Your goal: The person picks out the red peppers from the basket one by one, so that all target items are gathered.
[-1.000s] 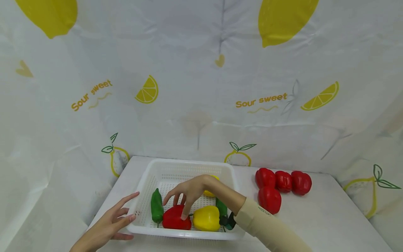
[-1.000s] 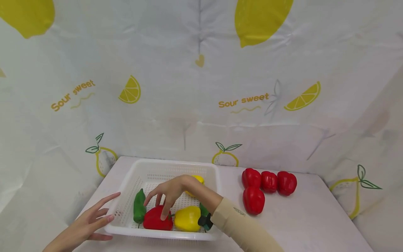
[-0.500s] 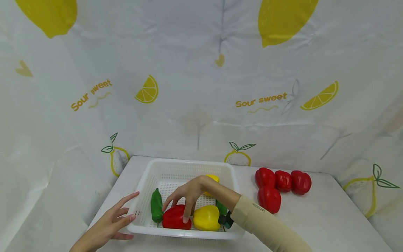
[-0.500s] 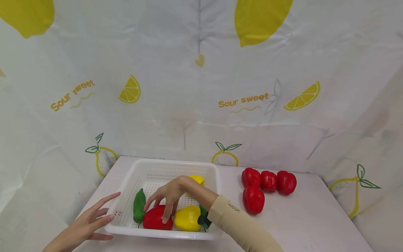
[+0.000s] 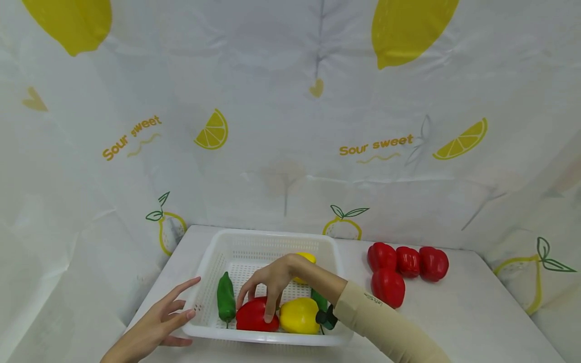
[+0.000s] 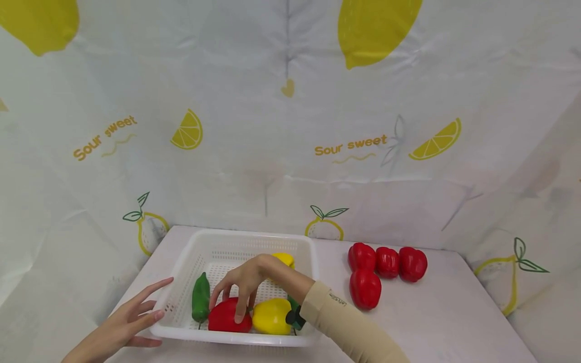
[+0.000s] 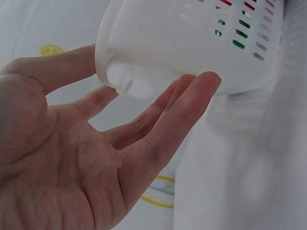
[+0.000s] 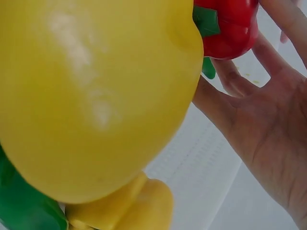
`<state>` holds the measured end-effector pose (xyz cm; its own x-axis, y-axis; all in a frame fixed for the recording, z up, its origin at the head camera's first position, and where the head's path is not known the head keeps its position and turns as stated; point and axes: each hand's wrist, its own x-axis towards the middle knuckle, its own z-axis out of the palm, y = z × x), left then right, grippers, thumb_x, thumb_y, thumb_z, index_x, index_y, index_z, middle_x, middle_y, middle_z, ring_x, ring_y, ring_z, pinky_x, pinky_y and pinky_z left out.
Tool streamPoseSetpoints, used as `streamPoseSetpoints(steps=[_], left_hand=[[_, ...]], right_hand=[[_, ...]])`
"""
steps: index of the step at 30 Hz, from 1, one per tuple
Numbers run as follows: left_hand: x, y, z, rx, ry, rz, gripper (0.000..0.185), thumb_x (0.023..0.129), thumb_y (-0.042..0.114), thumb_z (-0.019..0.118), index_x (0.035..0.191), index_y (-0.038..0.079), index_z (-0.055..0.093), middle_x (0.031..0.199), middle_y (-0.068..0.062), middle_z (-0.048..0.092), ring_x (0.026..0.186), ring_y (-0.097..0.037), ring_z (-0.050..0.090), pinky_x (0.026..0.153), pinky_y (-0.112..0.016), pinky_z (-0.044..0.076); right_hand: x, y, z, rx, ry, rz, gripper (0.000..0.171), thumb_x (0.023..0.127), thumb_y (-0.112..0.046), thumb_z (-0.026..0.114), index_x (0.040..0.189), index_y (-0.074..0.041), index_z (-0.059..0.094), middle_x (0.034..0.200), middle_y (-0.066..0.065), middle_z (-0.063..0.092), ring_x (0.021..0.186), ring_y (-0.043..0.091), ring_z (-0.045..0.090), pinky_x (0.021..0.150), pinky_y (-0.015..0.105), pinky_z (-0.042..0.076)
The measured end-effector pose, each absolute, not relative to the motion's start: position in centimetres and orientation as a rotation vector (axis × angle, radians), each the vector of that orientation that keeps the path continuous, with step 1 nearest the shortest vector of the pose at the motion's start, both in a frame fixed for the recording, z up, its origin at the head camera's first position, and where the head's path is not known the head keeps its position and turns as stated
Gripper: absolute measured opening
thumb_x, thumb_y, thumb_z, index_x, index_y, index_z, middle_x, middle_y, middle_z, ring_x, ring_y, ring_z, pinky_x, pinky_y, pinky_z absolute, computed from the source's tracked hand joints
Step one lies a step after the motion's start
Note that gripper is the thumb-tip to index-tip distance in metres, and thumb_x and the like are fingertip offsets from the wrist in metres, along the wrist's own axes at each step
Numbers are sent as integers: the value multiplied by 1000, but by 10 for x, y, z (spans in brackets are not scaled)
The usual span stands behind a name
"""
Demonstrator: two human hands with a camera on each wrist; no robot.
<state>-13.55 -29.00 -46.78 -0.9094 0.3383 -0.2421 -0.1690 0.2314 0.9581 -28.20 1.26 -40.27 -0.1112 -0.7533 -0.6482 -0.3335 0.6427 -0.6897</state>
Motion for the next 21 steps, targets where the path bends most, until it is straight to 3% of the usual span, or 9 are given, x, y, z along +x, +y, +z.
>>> streamPoseSetpoints(steps=[11,21], left_hand=[[-135,-290,-468,171,2118,1722,75,114,25,56,175,22,13,145,-31,55,118,-29,66,88,-58,68],[-136,-290,-468,150,2117,1714,76,114,27,57,175,23,12,155,-40,44,122,-30,65,88,-59,67]], right_hand=[[-287,18,-404,-979,1660,-573,65,91,-3,77,152,-16,59,130,-10,58,106,11,68,90,28,67],[-296,31,-391,-1179,1711,-686,71,85,-15,78,153,-14,57,142,-1,64,124,5,57,100,28,62]])
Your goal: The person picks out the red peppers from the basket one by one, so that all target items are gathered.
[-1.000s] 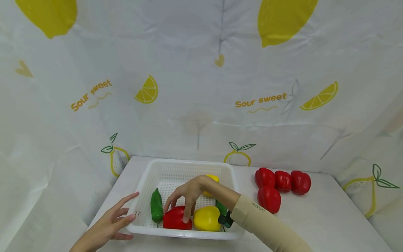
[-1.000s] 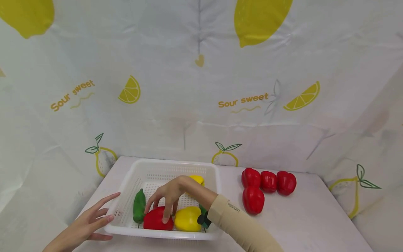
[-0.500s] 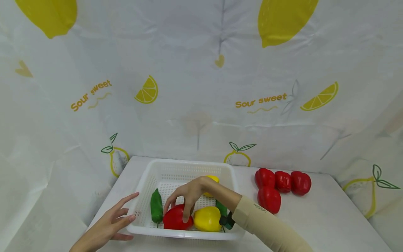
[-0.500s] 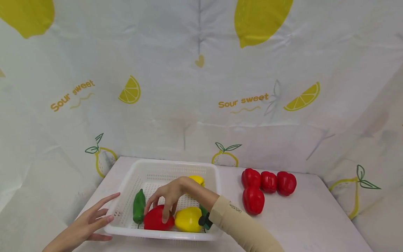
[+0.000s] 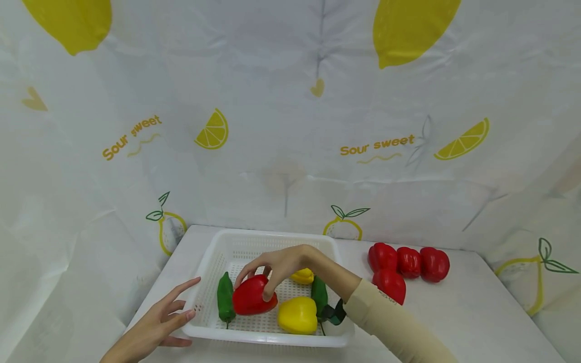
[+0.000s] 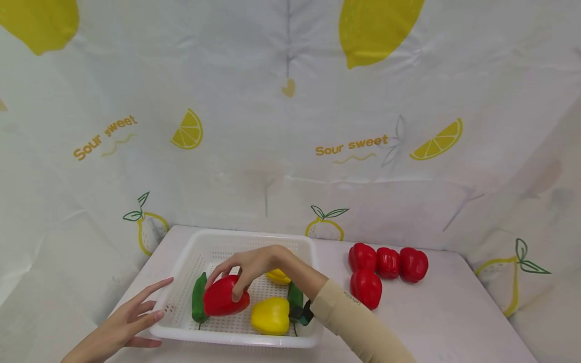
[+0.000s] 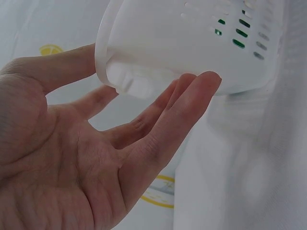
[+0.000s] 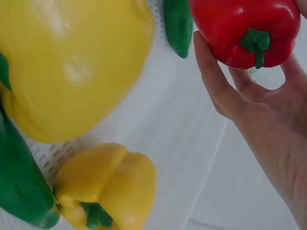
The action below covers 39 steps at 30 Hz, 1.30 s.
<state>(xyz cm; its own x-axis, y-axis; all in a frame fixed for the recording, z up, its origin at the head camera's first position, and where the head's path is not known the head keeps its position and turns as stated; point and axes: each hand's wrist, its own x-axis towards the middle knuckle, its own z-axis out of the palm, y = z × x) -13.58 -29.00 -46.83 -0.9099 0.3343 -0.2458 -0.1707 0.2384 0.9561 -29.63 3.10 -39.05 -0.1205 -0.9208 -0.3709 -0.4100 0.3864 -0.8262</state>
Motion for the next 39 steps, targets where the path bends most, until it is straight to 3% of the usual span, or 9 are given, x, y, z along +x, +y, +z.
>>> streamPoseSetpoints(steps=[7,17,32,39], left_hand=[[-136,-290,-468,161,2109,1712,76,114,27,57,175,24,12,148,-32,53,119,-30,67,88,-58,68],[-136,-289,-465,165,2123,1721,74,114,28,57,175,27,15,148,-32,53,122,-31,66,89,-56,68],[-136,-289,-466,155,2120,1724,74,114,28,57,174,25,15,147,-31,55,120,-30,67,89,-56,68],[-136,-291,-466,185,2105,1730,74,114,26,56,175,25,13,146,-32,55,121,-29,67,89,-55,68]], right_hand=[[-301,50,-376,-1208,1696,-826,72,86,-14,77,154,-13,54,152,6,61,129,11,61,103,34,63],[-297,77,-354,-1214,1679,-950,73,89,-10,72,157,-8,47,161,16,51,136,17,58,107,39,62],[-284,126,-325,-1242,1715,-1222,63,93,-11,68,153,-1,48,154,23,53,136,34,58,103,47,64],[-273,146,-321,-1193,1922,-1243,57,99,-10,55,155,-15,52,151,11,60,133,37,59,106,45,61]])
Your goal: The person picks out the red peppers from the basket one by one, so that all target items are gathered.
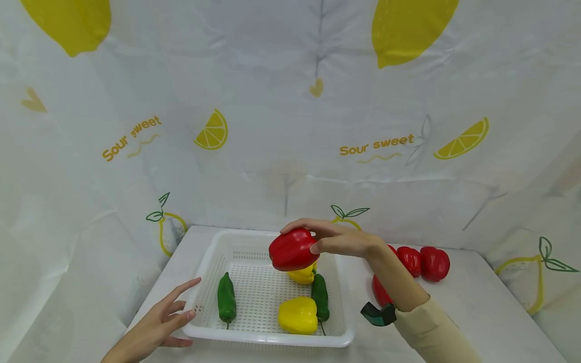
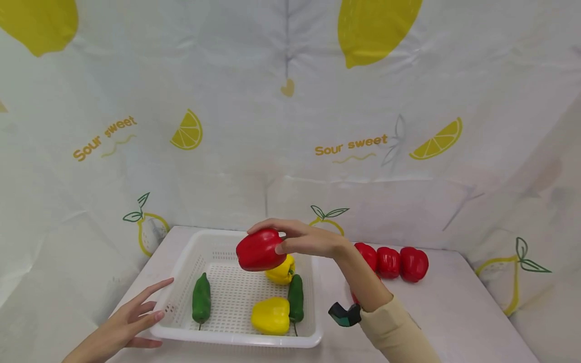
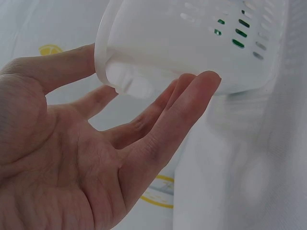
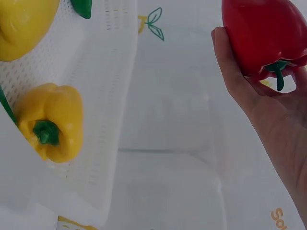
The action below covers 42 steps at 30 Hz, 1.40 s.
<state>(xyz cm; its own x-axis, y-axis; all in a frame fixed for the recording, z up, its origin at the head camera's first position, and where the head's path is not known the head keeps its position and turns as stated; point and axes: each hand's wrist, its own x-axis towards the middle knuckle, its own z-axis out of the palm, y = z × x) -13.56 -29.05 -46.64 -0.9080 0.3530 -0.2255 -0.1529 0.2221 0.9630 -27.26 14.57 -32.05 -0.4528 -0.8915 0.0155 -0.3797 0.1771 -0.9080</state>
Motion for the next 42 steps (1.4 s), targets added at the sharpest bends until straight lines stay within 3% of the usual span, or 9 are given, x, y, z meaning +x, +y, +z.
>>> streamPoseSetpoints(steps=[7,11,21,29,34,42], left_hand=[[-136,-291,-466,225,2102,1733,73,115,25,55,175,27,13,142,-28,58,119,-25,69,89,-52,69],[-136,-291,-466,211,2101,1732,74,114,25,55,175,27,13,142,-29,58,119,-27,69,89,-54,68],[-135,-289,-465,162,2110,1730,75,114,28,57,175,26,14,149,-34,52,121,-32,67,89,-57,68],[-136,-289,-466,165,2109,1732,75,113,27,58,175,26,14,148,-33,52,121,-32,67,88,-56,68],[-136,-289,-466,156,2106,1731,75,113,28,58,175,26,14,150,-34,50,121,-32,66,89,-56,68],[-137,-290,-467,152,2105,1732,75,113,28,58,175,26,14,151,-34,50,122,-32,66,89,-56,68]], right_hand=[[-272,160,-321,-1259,1725,-1352,57,97,-5,47,154,-10,48,148,9,60,127,27,65,102,37,64],[-270,169,-324,-1280,1688,-1386,59,96,-3,48,153,-16,51,147,4,61,126,22,66,101,35,64],[-260,190,-328,-1218,1768,-1443,57,94,-8,57,149,-19,55,149,1,61,132,25,63,102,39,65],[-258,205,-330,-1130,1721,-1508,49,101,-13,43,149,-23,52,150,-2,57,137,23,58,106,38,62],[-252,215,-334,-1119,1964,-1469,42,104,-14,57,146,-18,54,146,0,59,131,25,60,97,39,66],[-239,239,-337,-994,2183,-1409,59,97,-16,72,152,-17,51,148,-5,58,131,22,59,91,42,68]])
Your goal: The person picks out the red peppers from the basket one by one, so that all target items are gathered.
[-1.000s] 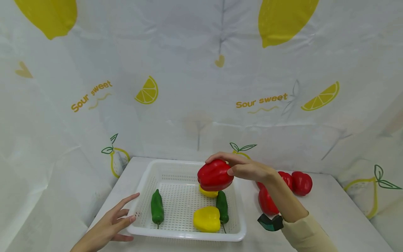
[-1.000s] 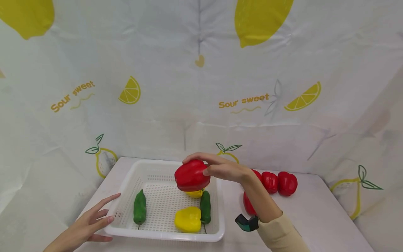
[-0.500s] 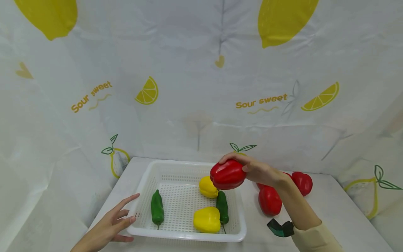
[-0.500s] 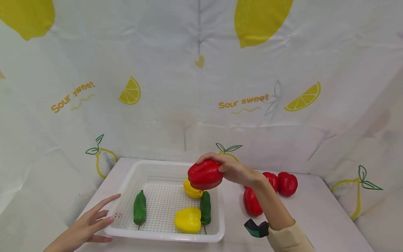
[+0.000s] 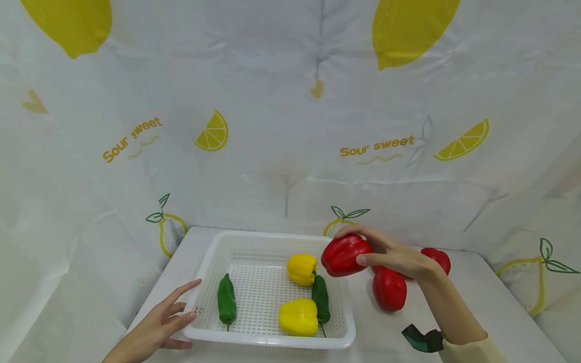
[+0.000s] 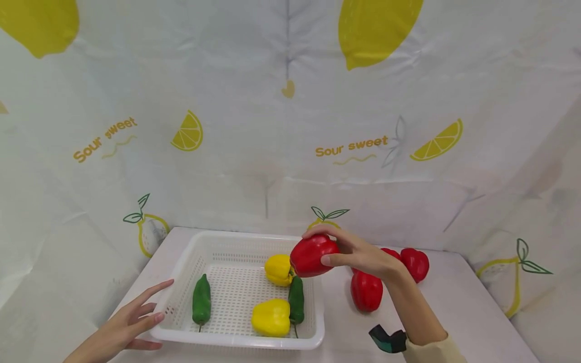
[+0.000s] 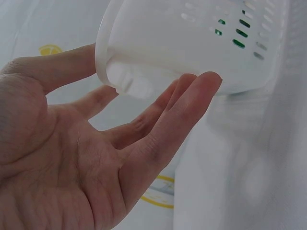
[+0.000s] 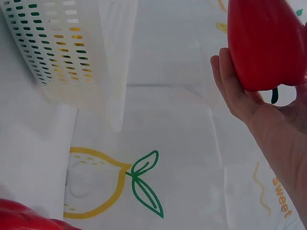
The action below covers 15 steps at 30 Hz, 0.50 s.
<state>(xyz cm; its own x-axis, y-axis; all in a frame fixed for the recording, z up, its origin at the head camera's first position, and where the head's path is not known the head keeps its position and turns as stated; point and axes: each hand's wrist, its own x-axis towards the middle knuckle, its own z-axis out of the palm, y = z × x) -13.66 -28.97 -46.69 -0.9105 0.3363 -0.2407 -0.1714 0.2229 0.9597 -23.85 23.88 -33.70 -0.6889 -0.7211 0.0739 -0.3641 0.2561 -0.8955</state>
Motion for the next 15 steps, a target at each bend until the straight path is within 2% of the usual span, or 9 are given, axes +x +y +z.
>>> streamPoseSetpoints(steps=[7,15], left_hand=[[-137,-291,-467,206,2107,1727,74,114,26,56,175,26,13,146,-32,54,120,-31,67,88,-54,69],[-136,-291,-467,199,2101,1735,74,114,26,56,175,27,14,147,-33,52,121,-30,67,88,-53,69]], right_hand=[[-233,259,-342,-1041,2183,-1549,71,92,-8,73,155,-14,41,148,-3,58,129,17,64,90,45,69],[-230,279,-348,-1057,2212,-1651,65,95,1,65,154,-8,42,146,0,61,126,17,68,86,47,70]])
